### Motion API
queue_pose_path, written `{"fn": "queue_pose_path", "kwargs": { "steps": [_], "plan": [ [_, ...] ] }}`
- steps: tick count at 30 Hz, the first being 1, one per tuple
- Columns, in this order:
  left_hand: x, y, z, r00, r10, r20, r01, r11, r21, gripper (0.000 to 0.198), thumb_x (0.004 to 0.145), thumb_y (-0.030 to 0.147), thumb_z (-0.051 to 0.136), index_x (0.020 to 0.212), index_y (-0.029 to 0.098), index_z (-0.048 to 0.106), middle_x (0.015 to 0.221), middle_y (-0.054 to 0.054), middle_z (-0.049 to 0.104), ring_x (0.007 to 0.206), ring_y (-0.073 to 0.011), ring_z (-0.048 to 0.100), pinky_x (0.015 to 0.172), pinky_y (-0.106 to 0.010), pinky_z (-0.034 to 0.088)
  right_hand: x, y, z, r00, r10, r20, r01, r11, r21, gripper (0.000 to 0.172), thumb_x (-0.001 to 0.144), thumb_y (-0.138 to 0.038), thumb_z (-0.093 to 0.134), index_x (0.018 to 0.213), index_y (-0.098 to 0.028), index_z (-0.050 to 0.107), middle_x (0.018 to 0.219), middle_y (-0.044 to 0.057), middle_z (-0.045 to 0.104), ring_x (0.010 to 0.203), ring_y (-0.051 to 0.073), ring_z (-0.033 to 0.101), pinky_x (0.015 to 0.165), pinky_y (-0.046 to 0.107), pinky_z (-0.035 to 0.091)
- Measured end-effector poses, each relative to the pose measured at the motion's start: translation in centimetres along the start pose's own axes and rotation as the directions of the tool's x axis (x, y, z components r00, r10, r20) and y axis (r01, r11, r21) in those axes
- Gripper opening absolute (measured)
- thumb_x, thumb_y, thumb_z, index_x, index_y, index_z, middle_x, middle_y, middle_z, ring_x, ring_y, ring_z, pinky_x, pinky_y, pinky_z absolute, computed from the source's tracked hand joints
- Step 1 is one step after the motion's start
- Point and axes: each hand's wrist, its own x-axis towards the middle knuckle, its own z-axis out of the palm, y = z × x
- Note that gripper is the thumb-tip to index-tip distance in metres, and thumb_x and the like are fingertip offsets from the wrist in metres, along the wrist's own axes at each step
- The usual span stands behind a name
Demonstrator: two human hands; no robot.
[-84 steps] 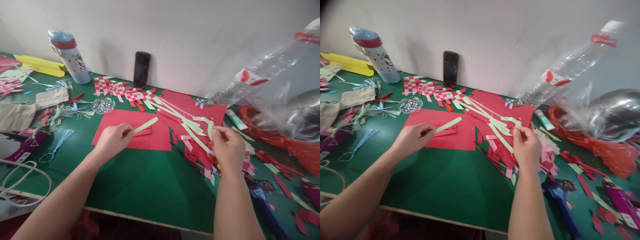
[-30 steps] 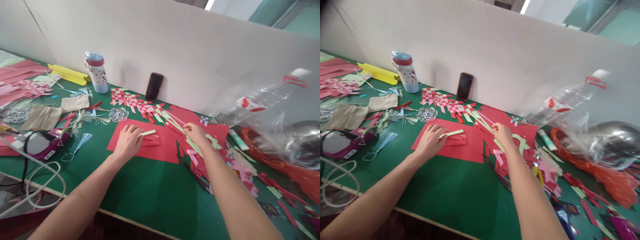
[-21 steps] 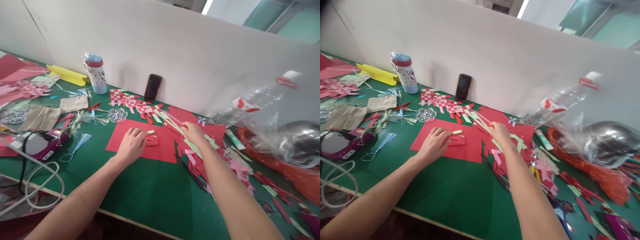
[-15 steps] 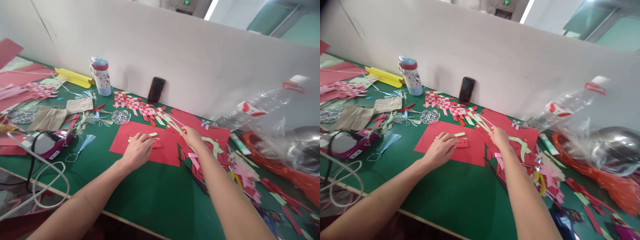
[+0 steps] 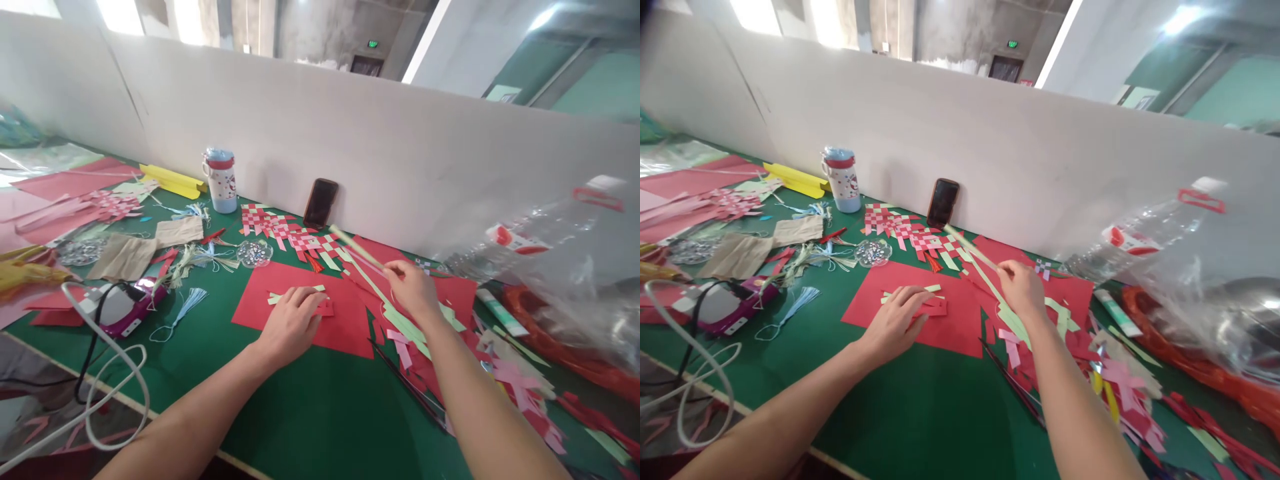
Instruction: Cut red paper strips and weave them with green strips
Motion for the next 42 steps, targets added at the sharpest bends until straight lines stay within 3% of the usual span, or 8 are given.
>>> {"fn": "queue_pose_path", "kwargs": {
  "steps": [4, 9, 13, 21, 24, 28, 38, 42],
  "plan": [
    [-0.4, 0.9, -0.4, 0.998, -0.005, -0.065, 0.002, 0.999, -0.034, 0.051, 0.092, 0.020, 0.050, 0.142, 0.019, 0.037, 0.139, -0.017, 0.046, 0.130, -0.0280, 0.047, 0.103, -0.046, 0.048, -4.8, -1.8, -1.8, 0.998, -0.024, -0.051, 0.034, 0.980, 0.195, 0.036, 0.090, -0.054, 0.052, 0.092, -0.021, 0.068, 0.074, 0.002, 0.068, 0.065, 0.017, 0.060, 0.064, 0.028, 0.048],
    [-0.8, 2.3, -1.0, 0.977, 0.118, -0.177, -0.136, 0.986, -0.092, 0.054, 0.093, 0.022, 0.053, 0.143, 0.020, 0.035, 0.147, -0.018, 0.038, 0.137, -0.0305, 0.038, 0.111, -0.050, 0.036, -12.1, -3.3, -0.6, 0.939, -0.097, 0.330, -0.116, 0.814, 0.569, 0.038, 0.082, -0.058, 0.064, 0.082, -0.020, 0.068, 0.068, 0.000, 0.061, 0.060, 0.014, 0.051, 0.055, 0.025, 0.042],
    [-0.8, 2.7, -1.2, 0.977, 0.215, -0.003, -0.213, 0.967, -0.139, 0.039, 0.098, 0.024, 0.046, 0.137, 0.023, 0.044, 0.143, -0.012, 0.052, 0.139, -0.0305, 0.035, 0.113, -0.051, 0.028, -15.0, -3.4, 1.0, 0.883, -0.209, 0.420, -0.178, 0.678, 0.713, 0.035, 0.081, -0.053, 0.070, 0.073, -0.019, 0.066, 0.065, -0.002, 0.057, 0.060, 0.012, 0.048, 0.057, 0.024, 0.041],
    [-0.7, 4.0, -2.1, 0.939, 0.165, 0.302, 0.040, 0.819, -0.573, 0.049, 0.101, 0.054, 0.036, 0.133, 0.019, 0.049, 0.119, -0.012, 0.065, 0.117, -0.0253, 0.057, 0.112, -0.047, 0.030, -16.2, -1.4, 1.8, 0.932, -0.218, 0.290, -0.185, 0.402, 0.897, 0.023, 0.082, -0.045, 0.072, 0.080, -0.022, 0.071, 0.073, 0.003, 0.069, 0.069, 0.017, 0.062, 0.066, 0.030, 0.051],
    [-0.9, 4.5, -1.9, 0.898, 0.142, 0.417, 0.234, 0.648, -0.725, 0.059, 0.093, 0.060, 0.051, 0.134, 0.017, 0.048, 0.121, -0.013, 0.060, 0.108, -0.0237, 0.057, 0.097, -0.039, 0.045, -16.5, -1.4, 1.5, 0.947, -0.221, 0.235, -0.131, 0.402, 0.906, 0.018, 0.082, -0.042, 0.073, 0.080, -0.024, 0.072, 0.079, 0.003, 0.072, 0.077, 0.020, 0.067, 0.071, 0.032, 0.054],
    [-1.3, 5.0, -1.0, 0.819, 0.129, 0.559, 0.477, 0.389, -0.788, 0.073, 0.082, 0.048, 0.073, 0.139, 0.018, 0.040, 0.124, -0.012, 0.056, 0.110, -0.0231, 0.055, 0.092, -0.035, 0.047, -16.8, -2.1, 1.1, 0.971, -0.116, 0.207, -0.121, 0.509, 0.852, 0.020, 0.081, -0.043, 0.073, 0.079, -0.023, 0.070, 0.072, 0.002, 0.071, 0.056, 0.015, 0.061, 0.051, 0.026, 0.052],
    [-1.6, 4.9, 0.0, 0.728, 0.172, 0.664, 0.668, 0.044, -0.743, 0.058, 0.088, 0.043, 0.070, 0.136, 0.021, 0.045, 0.108, -0.006, 0.055, 0.096, -0.0172, 0.063, 0.088, -0.034, 0.049, -16.7, -2.3, 1.5, 0.997, 0.071, 0.011, -0.052, 0.601, 0.798, 0.024, 0.082, -0.046, 0.071, 0.081, -0.022, 0.063, 0.057, -0.002, 0.061, 0.046, 0.013, 0.055, 0.042, 0.023, 0.047],
    [-1.8, 4.6, 0.1, 0.646, 0.194, 0.738, 0.757, -0.042, -0.652, 0.053, 0.089, 0.043, 0.070, 0.134, 0.023, 0.049, 0.107, -0.005, 0.055, 0.085, -0.0154, 0.068, 0.077, -0.029, 0.052, -16.2, -2.1, 1.8, 0.993, 0.107, -0.054, -0.029, 0.651, 0.759, 0.026, 0.082, -0.047, 0.071, 0.081, -0.022, 0.062, 0.057, -0.002, 0.059, 0.049, 0.013, 0.055, 0.046, 0.024, 0.047]
  ]
}}
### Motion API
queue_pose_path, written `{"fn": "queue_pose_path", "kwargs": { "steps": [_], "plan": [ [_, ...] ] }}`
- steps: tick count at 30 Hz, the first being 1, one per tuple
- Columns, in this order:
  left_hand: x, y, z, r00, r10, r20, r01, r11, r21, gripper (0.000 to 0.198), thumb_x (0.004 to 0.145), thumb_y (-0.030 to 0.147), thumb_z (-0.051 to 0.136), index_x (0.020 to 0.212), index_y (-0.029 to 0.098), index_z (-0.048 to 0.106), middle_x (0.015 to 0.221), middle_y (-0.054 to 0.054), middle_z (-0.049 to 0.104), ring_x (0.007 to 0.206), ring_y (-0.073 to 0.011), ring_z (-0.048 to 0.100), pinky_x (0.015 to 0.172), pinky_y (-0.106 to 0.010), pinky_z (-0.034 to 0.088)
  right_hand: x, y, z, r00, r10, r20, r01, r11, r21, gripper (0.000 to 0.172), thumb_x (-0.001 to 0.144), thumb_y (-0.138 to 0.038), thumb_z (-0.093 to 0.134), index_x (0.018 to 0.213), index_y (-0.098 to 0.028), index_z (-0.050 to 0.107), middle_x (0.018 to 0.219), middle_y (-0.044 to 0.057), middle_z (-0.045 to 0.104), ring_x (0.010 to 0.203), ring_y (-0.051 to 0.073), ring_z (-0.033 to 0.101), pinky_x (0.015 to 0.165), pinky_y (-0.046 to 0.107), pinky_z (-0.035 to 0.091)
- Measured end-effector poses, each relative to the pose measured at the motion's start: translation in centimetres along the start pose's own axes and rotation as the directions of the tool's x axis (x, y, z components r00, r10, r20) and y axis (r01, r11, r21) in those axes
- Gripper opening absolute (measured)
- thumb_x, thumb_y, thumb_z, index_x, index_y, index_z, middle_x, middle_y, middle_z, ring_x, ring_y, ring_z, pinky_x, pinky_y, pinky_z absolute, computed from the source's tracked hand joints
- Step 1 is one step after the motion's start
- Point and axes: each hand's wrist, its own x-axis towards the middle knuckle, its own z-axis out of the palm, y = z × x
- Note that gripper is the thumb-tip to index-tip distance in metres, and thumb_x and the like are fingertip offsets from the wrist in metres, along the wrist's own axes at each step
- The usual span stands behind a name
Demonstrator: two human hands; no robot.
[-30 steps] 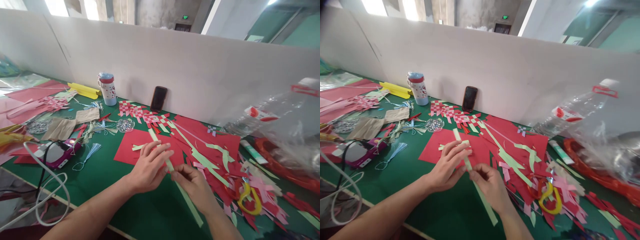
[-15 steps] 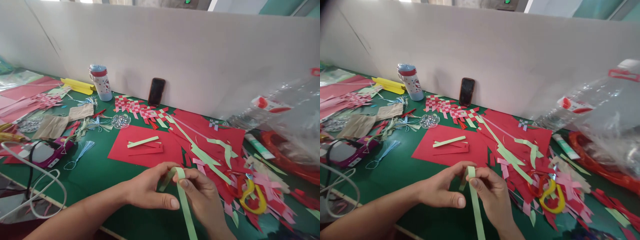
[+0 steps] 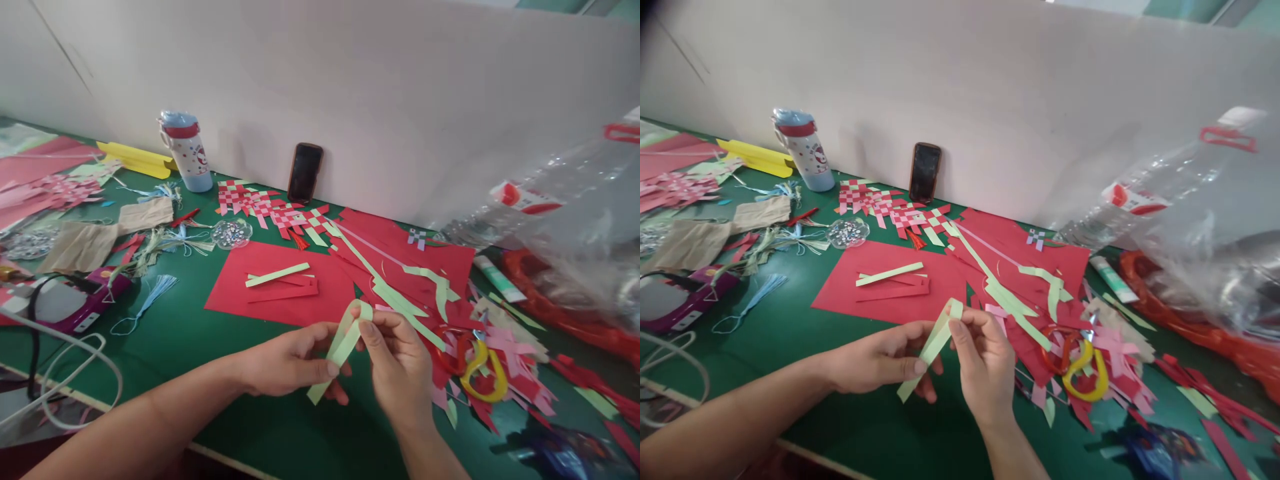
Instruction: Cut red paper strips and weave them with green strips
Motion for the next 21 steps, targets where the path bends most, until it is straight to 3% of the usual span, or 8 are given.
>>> {"fn": "queue_pose_path", "kwargs": {
  "steps": [4, 8, 14, 21],
  "plan": [
    [-0.1, 0.4, 0.3, 0.992, -0.094, 0.080, 0.102, 0.990, -0.099, 0.047, 0.088, 0.039, 0.071, 0.130, 0.024, 0.053, 0.104, -0.005, 0.058, 0.085, -0.0147, 0.068, 0.078, -0.028, 0.054, 0.3, 0.3, 0.1, 0.999, -0.011, -0.033, 0.011, 1.000, -0.008, 0.026, 0.082, -0.046, 0.071, 0.082, -0.022, 0.062, 0.066, -0.001, 0.062, 0.054, 0.012, 0.055, 0.050, 0.024, 0.048],
    [0.0, 0.5, 0.7, 0.983, -0.148, 0.106, 0.158, 0.983, -0.092, 0.046, 0.087, 0.043, 0.072, 0.125, 0.024, 0.057, 0.102, -0.005, 0.060, 0.087, -0.0146, 0.068, 0.078, -0.028, 0.054, 0.2, 0.4, 0.4, 0.999, -0.004, -0.054, 0.001, 0.999, -0.046, 0.025, 0.083, -0.046, 0.069, 0.084, -0.022, 0.061, 0.071, 0.000, 0.064, 0.057, 0.014, 0.056, 0.052, 0.026, 0.049],
    [0.2, 0.0, 0.8, 0.980, -0.195, -0.028, 0.194, 0.981, -0.015, 0.056, 0.079, 0.062, 0.072, 0.109, 0.016, 0.059, 0.096, -0.005, 0.061, 0.084, -0.0141, 0.066, 0.077, -0.028, 0.053, -0.3, 0.5, 1.0, 0.981, -0.192, -0.036, 0.184, 0.969, -0.164, 0.015, 0.086, -0.036, 0.067, 0.081, -0.023, 0.063, 0.076, -0.001, 0.065, 0.064, 0.014, 0.059, 0.060, 0.025, 0.050],
    [0.7, -0.4, 0.5, 0.975, -0.129, -0.181, 0.150, 0.983, 0.105, 0.052, 0.077, 0.063, 0.072, 0.091, 0.015, 0.060, 0.080, -0.001, 0.063, 0.072, -0.0123, 0.062, 0.071, -0.027, 0.051, -1.1, 0.0, 1.3, 0.966, -0.254, 0.054, 0.260, 0.942, -0.214, 0.010, 0.086, -0.033, 0.066, 0.081, -0.025, 0.064, 0.076, 0.000, 0.068, 0.068, 0.016, 0.063, 0.066, 0.028, 0.053]
  ]
}}
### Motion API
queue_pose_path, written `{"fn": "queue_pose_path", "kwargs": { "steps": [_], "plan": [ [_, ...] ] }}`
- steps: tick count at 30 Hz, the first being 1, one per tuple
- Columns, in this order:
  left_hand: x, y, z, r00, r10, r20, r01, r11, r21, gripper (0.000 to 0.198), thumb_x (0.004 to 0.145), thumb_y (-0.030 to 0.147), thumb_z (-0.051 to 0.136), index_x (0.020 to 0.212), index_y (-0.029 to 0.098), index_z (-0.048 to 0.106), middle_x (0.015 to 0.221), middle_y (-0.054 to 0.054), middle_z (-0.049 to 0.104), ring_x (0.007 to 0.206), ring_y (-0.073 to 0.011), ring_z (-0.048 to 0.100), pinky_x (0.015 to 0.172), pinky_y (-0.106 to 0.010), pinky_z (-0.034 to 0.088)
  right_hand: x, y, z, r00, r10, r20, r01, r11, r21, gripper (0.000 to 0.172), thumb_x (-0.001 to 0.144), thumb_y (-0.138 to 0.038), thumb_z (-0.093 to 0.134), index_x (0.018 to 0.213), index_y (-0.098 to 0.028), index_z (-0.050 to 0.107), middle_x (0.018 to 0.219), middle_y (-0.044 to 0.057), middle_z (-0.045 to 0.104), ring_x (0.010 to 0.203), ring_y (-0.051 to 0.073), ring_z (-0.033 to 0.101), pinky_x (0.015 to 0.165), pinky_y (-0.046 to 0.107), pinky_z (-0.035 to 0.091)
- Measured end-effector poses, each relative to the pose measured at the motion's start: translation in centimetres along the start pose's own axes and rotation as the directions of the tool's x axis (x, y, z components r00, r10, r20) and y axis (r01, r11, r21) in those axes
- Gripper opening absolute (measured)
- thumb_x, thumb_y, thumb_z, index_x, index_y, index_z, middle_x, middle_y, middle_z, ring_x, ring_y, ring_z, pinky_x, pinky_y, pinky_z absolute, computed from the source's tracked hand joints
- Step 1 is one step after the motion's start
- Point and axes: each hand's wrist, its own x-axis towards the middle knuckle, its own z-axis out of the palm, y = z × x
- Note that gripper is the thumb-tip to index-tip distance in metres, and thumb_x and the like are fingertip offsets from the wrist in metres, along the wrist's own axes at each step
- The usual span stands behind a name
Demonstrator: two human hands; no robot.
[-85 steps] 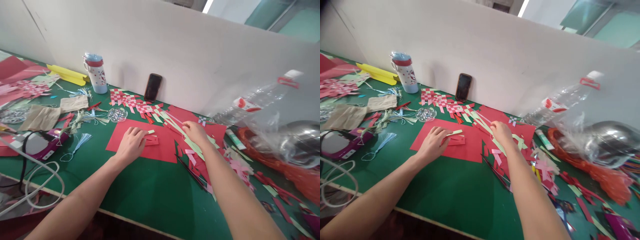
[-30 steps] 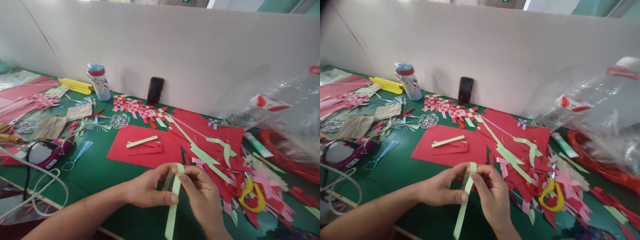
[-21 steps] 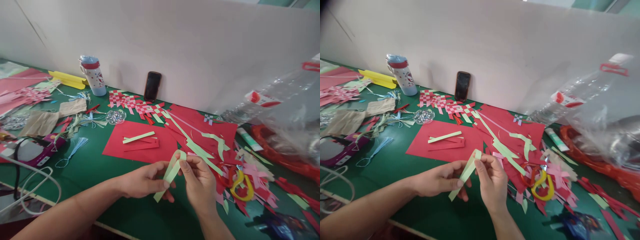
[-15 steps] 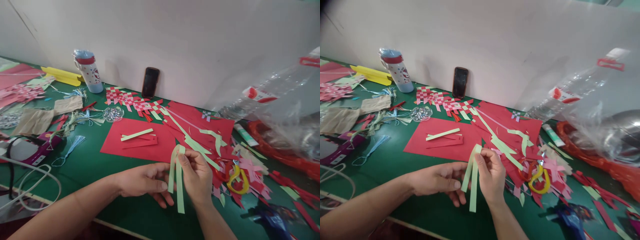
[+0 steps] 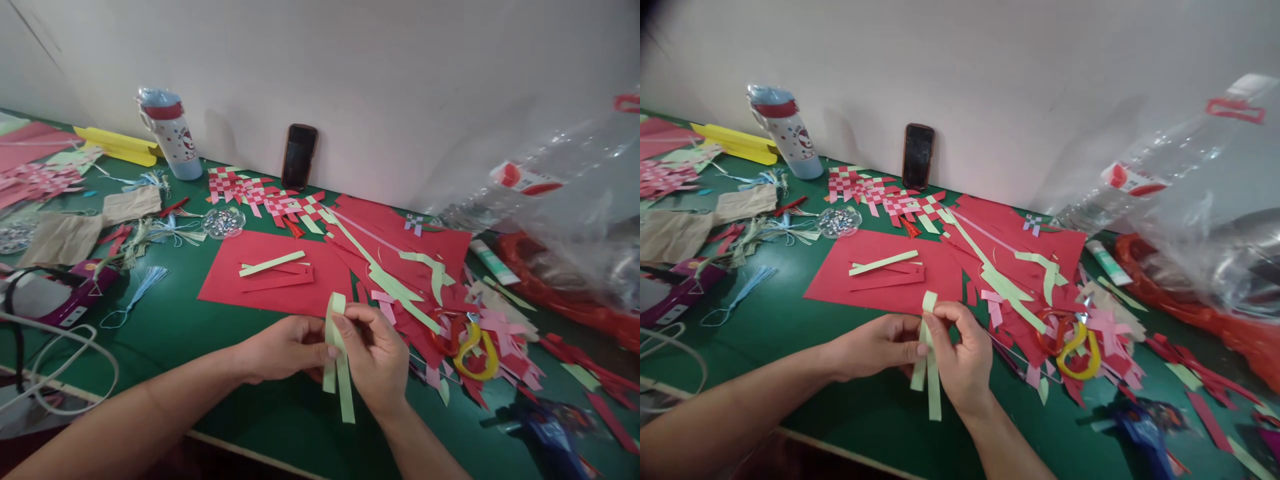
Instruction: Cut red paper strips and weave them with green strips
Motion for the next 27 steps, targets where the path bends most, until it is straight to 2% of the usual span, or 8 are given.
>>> {"fn": "queue_pose_path", "kwargs": {
  "steps": [4, 9, 11, 14, 17, 22, 25, 27],
  "plan": [
    [0.0, 0.0, -0.1, 0.998, 0.047, -0.033, -0.044, 0.996, 0.080, 0.045, 0.085, 0.059, 0.064, 0.084, 0.014, 0.062, 0.074, -0.002, 0.064, 0.066, -0.0107, 0.058, 0.068, -0.024, 0.047, -0.1, -0.2, -0.1, 1.000, -0.001, 0.000, 0.001, 1.000, 0.025, 0.013, 0.086, -0.034, 0.066, 0.078, -0.025, 0.063, 0.079, 0.002, 0.069, 0.073, 0.017, 0.065, 0.069, 0.029, 0.054],
    [-0.1, 0.5, -0.5, 0.987, 0.096, -0.131, -0.081, 0.990, 0.116, 0.039, 0.088, 0.052, 0.062, 0.079, 0.014, 0.060, 0.071, -0.001, 0.062, 0.063, -0.0101, 0.055, 0.066, -0.024, 0.045, 0.7, -0.1, -0.7, 0.974, 0.173, 0.145, -0.198, 0.963, 0.182, 0.025, 0.084, -0.047, 0.068, 0.094, -0.024, 0.064, 0.082, 0.003, 0.068, 0.070, 0.017, 0.064, 0.061, 0.027, 0.054],
    [-0.2, 0.9, -0.8, 0.972, 0.132, -0.196, -0.108, 0.986, 0.126, 0.036, 0.089, 0.050, 0.062, 0.082, 0.014, 0.061, 0.073, -0.001, 0.063, 0.066, -0.0103, 0.056, 0.068, -0.023, 0.045, 1.2, -0.1, -1.1, 0.928, 0.234, 0.290, -0.298, 0.933, 0.200, 0.031, 0.083, -0.051, 0.067, 0.092, -0.022, 0.063, 0.077, 0.002, 0.065, 0.065, 0.015, 0.060, 0.056, 0.024, 0.051],
    [-0.3, 1.5, -1.3, 0.938, 0.198, -0.285, -0.163, 0.976, 0.142, 0.033, 0.090, 0.047, 0.061, 0.083, 0.015, 0.062, 0.070, 0.001, 0.062, 0.064, -0.0092, 0.055, 0.065, -0.022, 0.045, 1.7, -0.2, -1.3, 0.797, 0.285, 0.533, -0.404, 0.907, 0.119, 0.032, 0.082, -0.051, 0.067, 0.079, -0.020, 0.062, 0.066, -0.002, 0.058, 0.057, 0.011, 0.051, 0.052, 0.022, 0.044],
    [-0.4, 1.7, -1.7, 0.921, 0.219, -0.322, -0.180, 0.972, 0.149, 0.032, 0.089, 0.045, 0.063, 0.080, 0.014, 0.063, 0.068, 0.001, 0.060, 0.060, -0.0085, 0.054, 0.062, -0.021, 0.046, 1.7, -0.4, -1.2, 0.718, 0.312, 0.622, -0.430, 0.902, 0.044, 0.031, 0.082, -0.049, 0.067, 0.072, -0.021, 0.060, 0.063, -0.004, 0.054, 0.057, 0.011, 0.047, 0.052, 0.022, 0.041],
    [-0.3, 1.4, -1.8, 0.932, 0.153, -0.329, -0.136, 0.988, 0.073, 0.039, 0.085, 0.052, 0.068, 0.088, 0.014, 0.065, 0.072, 0.000, 0.063, 0.065, -0.0098, 0.059, 0.065, -0.023, 0.051, 1.6, -0.4, -1.1, 0.736, 0.297, 0.609, -0.439, 0.893, 0.095, 0.033, 0.081, -0.049, 0.068, 0.067, -0.020, 0.059, 0.059, -0.005, 0.050, 0.054, 0.010, 0.043, 0.051, 0.022, 0.038],
    [-0.3, 1.2, -1.5, 0.943, 0.073, -0.325, -0.084, 0.996, -0.020, 0.047, 0.078, 0.058, 0.073, 0.093, 0.014, 0.065, 0.077, -0.001, 0.066, 0.070, -0.0122, 0.064, 0.067, -0.026, 0.055, 1.5, -0.2, -1.1, 0.807, 0.263, 0.528, -0.421, 0.884, 0.204, 0.033, 0.081, -0.047, 0.071, 0.066, -0.020, 0.060, 0.058, -0.004, 0.050, 0.054, 0.010, 0.043, 0.052, 0.023, 0.039],
    [-0.2, 1.1, -1.1, 0.957, 0.046, -0.286, -0.063, 0.997, -0.050, 0.051, 0.076, 0.061, 0.073, 0.091, 0.013, 0.066, 0.079, -0.002, 0.066, 0.072, -0.0134, 0.065, 0.068, -0.027, 0.056, 1.3, -0.1, -1.0, 0.836, 0.264, 0.481, -0.416, 0.876, 0.243, 0.032, 0.082, -0.047, 0.070, 0.067, -0.020, 0.060, 0.060, -0.003, 0.055, 0.056, 0.012, 0.050, 0.055, 0.024, 0.043]
  ]
}}
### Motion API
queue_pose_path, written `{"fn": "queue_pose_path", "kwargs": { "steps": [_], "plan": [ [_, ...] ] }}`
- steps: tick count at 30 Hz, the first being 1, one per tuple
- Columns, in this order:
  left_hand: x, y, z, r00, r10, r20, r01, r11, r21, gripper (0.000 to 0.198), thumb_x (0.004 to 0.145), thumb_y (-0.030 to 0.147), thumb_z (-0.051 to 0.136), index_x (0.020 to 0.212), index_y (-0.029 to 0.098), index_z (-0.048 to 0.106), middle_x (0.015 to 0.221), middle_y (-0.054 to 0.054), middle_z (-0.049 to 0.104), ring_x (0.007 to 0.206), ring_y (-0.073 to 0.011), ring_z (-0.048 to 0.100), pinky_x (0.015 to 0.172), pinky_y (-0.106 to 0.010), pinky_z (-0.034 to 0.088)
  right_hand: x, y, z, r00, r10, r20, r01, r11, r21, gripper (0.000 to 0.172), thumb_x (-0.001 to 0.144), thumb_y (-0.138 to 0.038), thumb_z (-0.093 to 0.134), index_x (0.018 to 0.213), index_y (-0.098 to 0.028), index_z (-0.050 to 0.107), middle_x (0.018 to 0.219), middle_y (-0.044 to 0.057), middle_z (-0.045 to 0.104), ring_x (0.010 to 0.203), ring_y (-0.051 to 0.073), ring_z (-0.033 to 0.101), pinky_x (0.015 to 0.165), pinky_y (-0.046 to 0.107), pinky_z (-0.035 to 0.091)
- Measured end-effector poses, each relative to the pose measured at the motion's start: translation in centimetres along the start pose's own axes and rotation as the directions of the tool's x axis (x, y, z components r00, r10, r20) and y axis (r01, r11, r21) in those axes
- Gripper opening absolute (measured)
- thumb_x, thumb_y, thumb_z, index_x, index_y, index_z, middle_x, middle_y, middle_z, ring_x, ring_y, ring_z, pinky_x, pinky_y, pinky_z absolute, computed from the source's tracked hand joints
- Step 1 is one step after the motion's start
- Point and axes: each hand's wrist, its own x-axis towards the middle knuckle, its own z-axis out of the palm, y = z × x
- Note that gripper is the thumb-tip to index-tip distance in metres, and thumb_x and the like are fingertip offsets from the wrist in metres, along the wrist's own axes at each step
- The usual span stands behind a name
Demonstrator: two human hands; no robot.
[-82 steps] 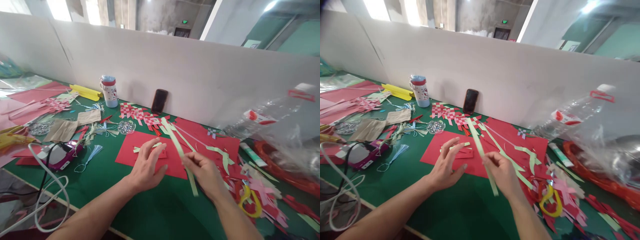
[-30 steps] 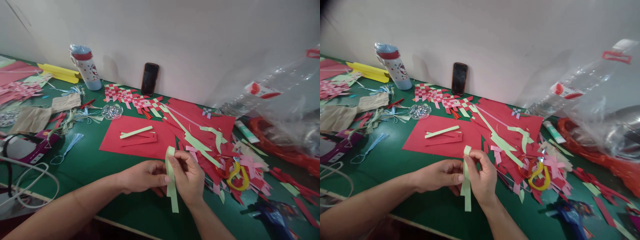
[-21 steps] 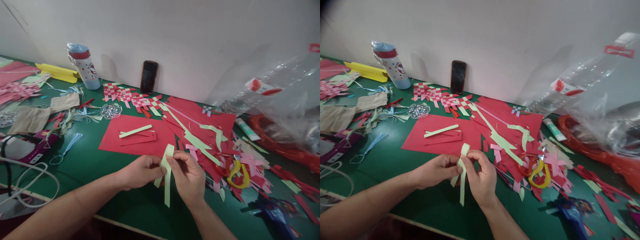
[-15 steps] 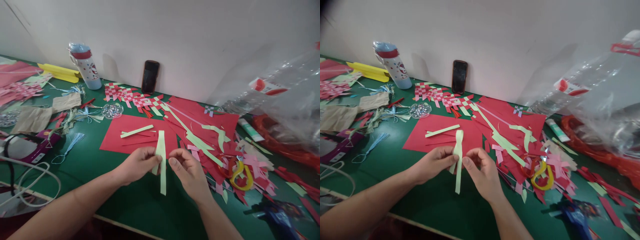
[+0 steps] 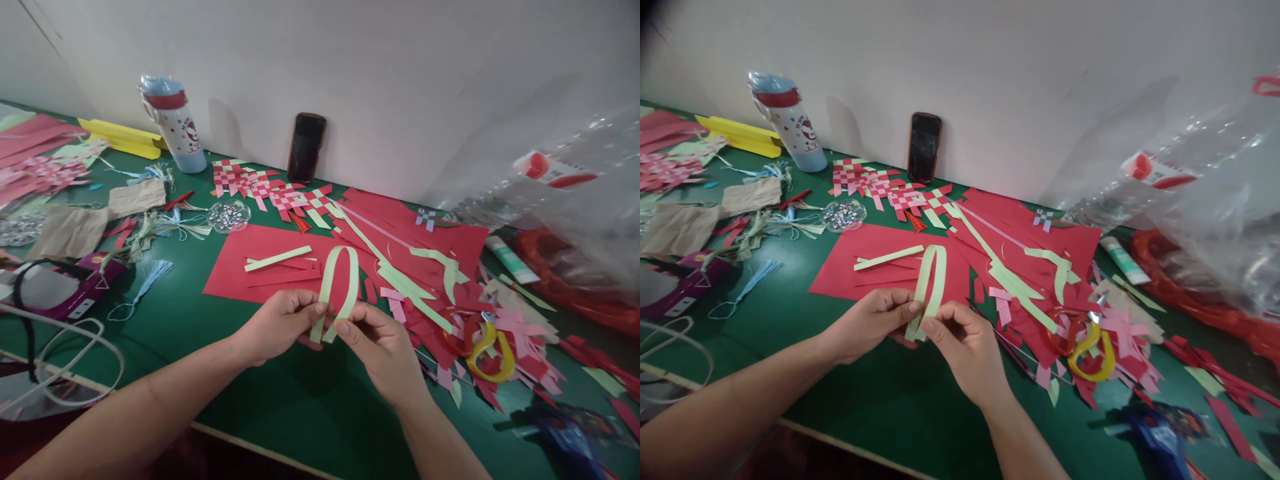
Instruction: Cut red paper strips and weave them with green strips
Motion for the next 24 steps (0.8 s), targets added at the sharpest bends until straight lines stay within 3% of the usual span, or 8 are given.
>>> {"fn": "queue_pose_path", "kwargs": {
  "steps": [4, 9, 13, 18, 24],
  "plan": [
    [-0.1, -0.1, 0.6, 0.999, -0.011, 0.046, 0.013, 0.998, -0.061, 0.054, 0.074, 0.063, 0.074, 0.091, 0.013, 0.066, 0.081, -0.002, 0.066, 0.076, -0.0138, 0.066, 0.069, -0.027, 0.059, -0.1, 0.4, 0.6, 0.999, 0.009, -0.039, -0.009, 1.000, -0.010, 0.029, 0.084, -0.045, 0.068, 0.072, -0.021, 0.061, 0.064, -0.001, 0.059, 0.060, 0.015, 0.059, 0.059, 0.027, 0.048],
    [-0.1, -0.4, 0.7, 0.998, -0.003, 0.063, 0.013, 0.988, -0.152, 0.045, 0.076, 0.057, 0.076, 0.087, 0.014, 0.067, 0.078, -0.001, 0.064, 0.075, -0.0125, 0.065, 0.071, -0.027, 0.060, 0.0, 1.1, 0.9, 0.965, -0.217, -0.146, 0.182, 0.959, -0.219, 0.022, 0.084, -0.038, 0.070, 0.069, -0.022, 0.063, 0.077, 0.001, 0.053, 0.069, 0.015, 0.054, 0.063, 0.028, 0.049],
    [-0.2, -0.2, 0.6, 0.992, -0.024, 0.121, 0.052, 0.971, -0.235, 0.030, 0.078, 0.040, 0.077, 0.094, 0.016, 0.070, 0.088, -0.002, 0.066, 0.084, -0.0142, 0.067, 0.081, -0.031, 0.059, 0.3, 1.6, 0.9, 0.925, -0.315, -0.212, 0.245, 0.922, -0.301, 0.021, 0.084, -0.035, 0.069, 0.069, -0.023, 0.062, 0.081, 0.002, 0.053, 0.079, 0.016, 0.055, 0.066, 0.026, 0.048],
    [-0.4, 0.0, 0.6, 0.983, -0.023, 0.183, 0.052, 0.986, -0.156, 0.030, 0.079, 0.011, 0.068, 0.108, 0.017, 0.069, 0.101, -0.004, 0.066, 0.096, -0.0137, 0.064, 0.092, -0.031, 0.054, 0.4, 1.7, 0.8, 0.912, -0.348, -0.217, 0.258, 0.898, -0.356, 0.021, 0.085, -0.033, 0.069, 0.069, -0.022, 0.061, 0.084, 0.003, 0.054, 0.083, 0.017, 0.057, 0.069, 0.027, 0.048],
    [-0.3, -0.1, 0.6, 0.986, -0.021, 0.165, 0.042, 0.991, -0.128, 0.027, 0.087, 0.012, 0.061, 0.113, 0.017, 0.068, 0.096, -0.003, 0.065, 0.090, -0.0111, 0.064, 0.087, -0.027, 0.054, 0.5, 1.5, 1.0, 0.905, -0.369, -0.211, 0.271, 0.883, -0.383, 0.016, 0.083, -0.031, 0.070, 0.071, -0.023, 0.064, 0.086, 0.003, 0.055, 0.085, 0.017, 0.058, 0.069, 0.027, 0.048]
  ]
}}
